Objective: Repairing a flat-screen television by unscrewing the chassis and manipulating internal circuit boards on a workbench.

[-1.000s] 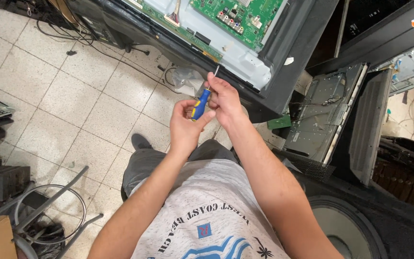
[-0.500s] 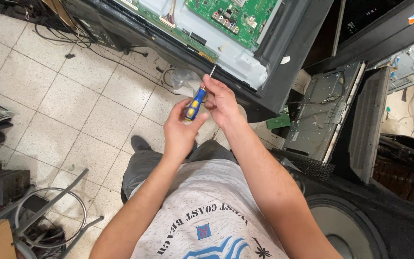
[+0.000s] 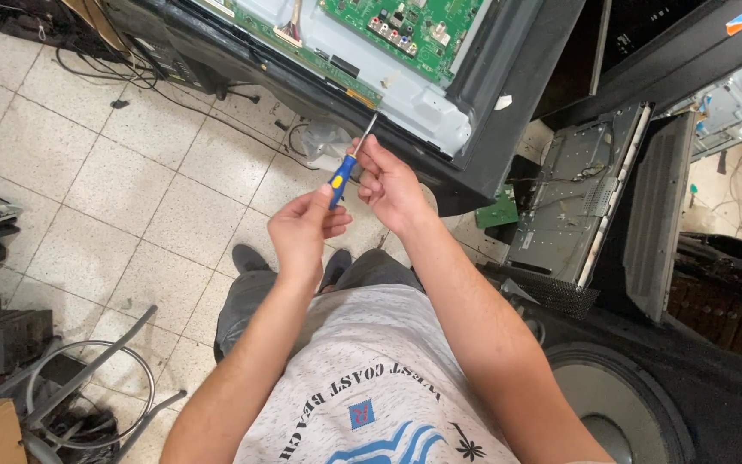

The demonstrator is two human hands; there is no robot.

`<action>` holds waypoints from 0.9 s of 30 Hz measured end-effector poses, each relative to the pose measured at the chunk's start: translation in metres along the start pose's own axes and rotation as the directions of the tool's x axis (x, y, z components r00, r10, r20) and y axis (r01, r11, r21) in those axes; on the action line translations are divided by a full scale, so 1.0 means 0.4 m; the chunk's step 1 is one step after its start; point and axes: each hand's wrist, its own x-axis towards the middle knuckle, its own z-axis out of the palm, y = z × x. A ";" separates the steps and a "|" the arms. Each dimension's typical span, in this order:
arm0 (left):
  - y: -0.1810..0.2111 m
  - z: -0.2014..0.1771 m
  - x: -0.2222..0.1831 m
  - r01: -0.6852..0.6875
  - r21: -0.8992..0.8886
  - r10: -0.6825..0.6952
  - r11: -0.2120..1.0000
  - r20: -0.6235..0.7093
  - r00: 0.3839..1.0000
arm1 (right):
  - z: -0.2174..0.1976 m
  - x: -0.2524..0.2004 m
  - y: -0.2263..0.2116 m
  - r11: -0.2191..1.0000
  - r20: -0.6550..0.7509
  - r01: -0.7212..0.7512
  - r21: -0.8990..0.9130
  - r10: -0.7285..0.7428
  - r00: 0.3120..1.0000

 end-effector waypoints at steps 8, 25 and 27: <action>-0.003 0.000 0.025 0.305 -0.209 -0.277 0.929 0.152 0.949 | -0.194 -0.007 0.121 0.862 -0.136 -0.212 0.461 0.304 0.943; -0.040 -0.093 -0.090 0.307 -0.100 -0.283 0.946 0.200 0.938 | -0.331 -0.060 0.151 0.641 0.070 -0.240 0.729 0.279 0.958; -0.047 -0.102 -0.092 0.298 -0.069 -0.281 0.952 0.183 0.942 | -0.325 -0.071 0.159 0.731 0.031 -0.269 0.627 0.322 0.946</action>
